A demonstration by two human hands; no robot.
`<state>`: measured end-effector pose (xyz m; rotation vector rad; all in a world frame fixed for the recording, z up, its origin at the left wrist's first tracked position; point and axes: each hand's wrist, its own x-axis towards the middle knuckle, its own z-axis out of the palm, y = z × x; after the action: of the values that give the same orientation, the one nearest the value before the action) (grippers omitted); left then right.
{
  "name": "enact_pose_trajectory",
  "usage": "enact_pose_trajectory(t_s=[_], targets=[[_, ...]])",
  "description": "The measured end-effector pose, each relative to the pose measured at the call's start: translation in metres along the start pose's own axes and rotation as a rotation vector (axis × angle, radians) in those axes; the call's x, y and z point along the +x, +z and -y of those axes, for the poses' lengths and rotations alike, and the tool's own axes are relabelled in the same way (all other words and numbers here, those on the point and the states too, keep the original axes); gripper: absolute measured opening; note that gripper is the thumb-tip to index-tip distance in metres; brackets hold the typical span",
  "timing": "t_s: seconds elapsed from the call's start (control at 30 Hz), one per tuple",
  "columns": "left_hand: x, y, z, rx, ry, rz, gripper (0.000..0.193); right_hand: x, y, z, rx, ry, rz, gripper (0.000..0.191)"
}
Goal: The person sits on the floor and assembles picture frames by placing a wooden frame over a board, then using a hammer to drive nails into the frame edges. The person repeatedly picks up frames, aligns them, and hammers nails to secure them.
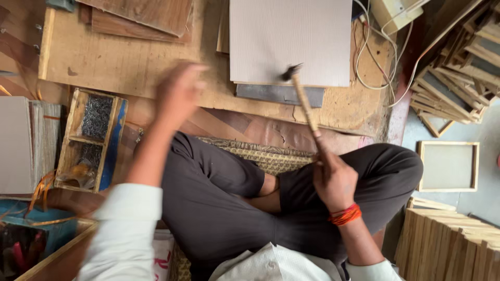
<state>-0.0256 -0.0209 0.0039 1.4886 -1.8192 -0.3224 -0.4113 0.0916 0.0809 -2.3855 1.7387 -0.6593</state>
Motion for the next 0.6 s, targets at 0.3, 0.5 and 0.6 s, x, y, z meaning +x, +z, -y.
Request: enact_pose_trajectory(t_s=[0.3, 0.5, 0.6], targets=[[-0.123, -0.113, 0.159, 0.505, -0.529, 0.303, 0.028, 0.005, -0.001, -0.015, -0.06, 0.171, 0.053, 0.062], [-0.139, -0.11, 0.165, 0.454, -0.529, 0.201, 0.01, 0.012, -0.001, -0.005, 0.0, 0.208, 0.068, 0.063], [-0.138, -0.113, 0.156, 0.286, -0.616, 0.105, 0.005, 0.011, -0.002, -0.008, -0.016, 0.203, 0.072, 0.063]])
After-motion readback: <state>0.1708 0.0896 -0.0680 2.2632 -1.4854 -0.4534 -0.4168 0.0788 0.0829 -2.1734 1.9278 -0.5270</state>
